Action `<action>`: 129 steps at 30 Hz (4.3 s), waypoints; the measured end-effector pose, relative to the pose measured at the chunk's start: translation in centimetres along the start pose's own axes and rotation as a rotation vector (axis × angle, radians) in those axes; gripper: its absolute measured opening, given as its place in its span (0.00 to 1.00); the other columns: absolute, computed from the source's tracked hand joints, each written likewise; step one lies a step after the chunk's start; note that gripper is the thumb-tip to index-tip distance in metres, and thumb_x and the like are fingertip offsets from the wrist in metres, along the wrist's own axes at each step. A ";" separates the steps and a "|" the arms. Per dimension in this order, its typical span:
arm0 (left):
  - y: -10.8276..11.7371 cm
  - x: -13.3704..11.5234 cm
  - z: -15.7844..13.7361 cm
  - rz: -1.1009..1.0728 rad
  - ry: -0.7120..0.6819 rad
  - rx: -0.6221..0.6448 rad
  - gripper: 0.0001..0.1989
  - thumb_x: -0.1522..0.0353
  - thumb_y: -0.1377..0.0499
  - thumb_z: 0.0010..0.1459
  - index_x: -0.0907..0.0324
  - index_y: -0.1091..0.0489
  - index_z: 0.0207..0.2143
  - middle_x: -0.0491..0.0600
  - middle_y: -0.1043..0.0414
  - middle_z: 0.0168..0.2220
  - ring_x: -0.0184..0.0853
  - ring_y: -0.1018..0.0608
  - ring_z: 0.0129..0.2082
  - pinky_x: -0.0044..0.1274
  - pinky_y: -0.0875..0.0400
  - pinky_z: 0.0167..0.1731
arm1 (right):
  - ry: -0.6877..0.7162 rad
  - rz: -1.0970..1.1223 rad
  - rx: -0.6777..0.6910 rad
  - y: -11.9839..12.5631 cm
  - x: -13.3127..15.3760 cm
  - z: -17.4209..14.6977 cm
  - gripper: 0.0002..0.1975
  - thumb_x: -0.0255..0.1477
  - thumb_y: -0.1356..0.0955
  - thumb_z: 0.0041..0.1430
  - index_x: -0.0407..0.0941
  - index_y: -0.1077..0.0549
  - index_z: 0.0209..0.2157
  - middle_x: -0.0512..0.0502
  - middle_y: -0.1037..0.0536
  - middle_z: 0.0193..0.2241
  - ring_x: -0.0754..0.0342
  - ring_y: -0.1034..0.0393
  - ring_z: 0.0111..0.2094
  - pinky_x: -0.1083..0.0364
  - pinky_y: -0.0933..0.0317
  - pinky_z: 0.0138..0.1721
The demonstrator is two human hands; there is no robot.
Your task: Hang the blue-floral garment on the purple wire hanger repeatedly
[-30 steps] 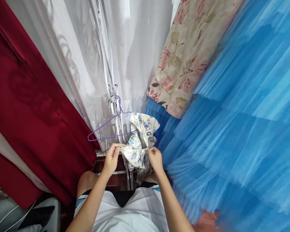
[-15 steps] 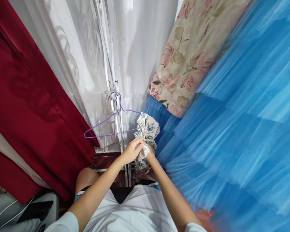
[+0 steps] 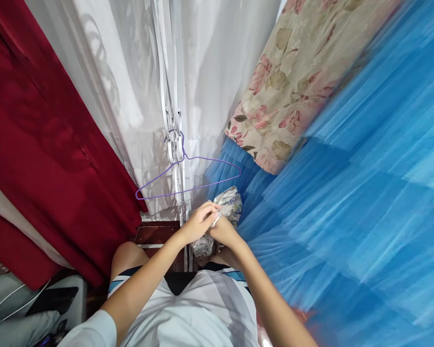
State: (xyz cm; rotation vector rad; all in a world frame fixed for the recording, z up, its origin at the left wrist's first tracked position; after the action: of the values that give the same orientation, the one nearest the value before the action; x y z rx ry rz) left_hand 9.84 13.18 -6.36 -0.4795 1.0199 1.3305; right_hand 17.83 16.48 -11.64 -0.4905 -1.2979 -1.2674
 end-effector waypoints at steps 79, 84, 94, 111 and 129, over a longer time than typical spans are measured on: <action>22.3 -5.5 -3.9 0.710 0.056 -0.391 0.10 0.70 0.49 0.62 0.57 0.32 0.45 0.44 0.30 0.29 0.27 0.33 0.21 0.19 0.39 0.24 | 0.114 -0.065 -0.202 -2.5 6.1 3.5 0.10 0.33 0.31 0.54 0.42 0.21 0.33 0.46 0.20 0.28 0.51 0.29 0.29 0.57 0.40 0.31; 23.2 -4.2 -5.9 0.473 0.195 -0.396 0.17 0.63 0.40 0.57 0.58 0.34 0.48 0.48 0.26 0.35 0.27 0.29 0.22 0.19 0.35 0.24 | 0.111 -0.103 -0.263 -0.6 5.6 3.2 0.09 0.32 0.32 0.55 0.43 0.22 0.33 0.45 0.20 0.29 0.50 0.28 0.30 0.56 0.40 0.31; 21.5 -6.3 -6.5 0.795 0.177 -0.389 0.14 0.58 0.47 0.63 0.58 0.28 0.40 0.48 0.23 0.37 0.37 0.23 0.37 0.23 0.32 0.36 | 0.121 -0.111 -0.179 -2.5 6.9 3.4 0.09 0.32 0.33 0.56 0.44 0.22 0.34 0.45 0.19 0.29 0.48 0.26 0.31 0.55 0.38 0.32; 20.1 -5.6 -5.7 1.107 0.159 -0.241 0.14 0.60 0.52 0.67 0.52 0.30 0.45 0.48 0.24 0.36 0.38 0.23 0.34 0.23 0.39 0.31 | 0.116 -0.307 -0.286 8.8 5.5 7.2 0.48 0.36 0.29 0.50 0.35 0.51 0.67 0.59 0.38 0.16 0.56 0.44 0.17 0.57 0.51 0.20; 20.8 -5.9 -6.8 1.088 0.139 -0.294 0.13 0.62 0.52 0.67 0.54 0.31 0.46 0.49 0.25 0.42 0.39 0.23 0.40 0.24 0.36 0.37 | 0.104 -0.346 -0.392 9.7 4.7 8.8 0.44 0.39 0.28 0.48 0.37 0.43 0.63 0.60 0.37 0.15 0.58 0.46 0.16 0.58 0.52 0.20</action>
State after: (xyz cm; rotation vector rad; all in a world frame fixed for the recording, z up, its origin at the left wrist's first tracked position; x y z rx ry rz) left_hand -11.51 9.19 0.26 -0.2109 1.2618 2.4614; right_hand 21.52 25.21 -1.49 -0.4776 -1.0769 -1.8303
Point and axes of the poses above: each hand's wrist, its own z-axis towards the middle knuckle, its own y-axis out of the back of the hand, x = y × z, the point moved 8 cm from there along z, towards the middle knuckle
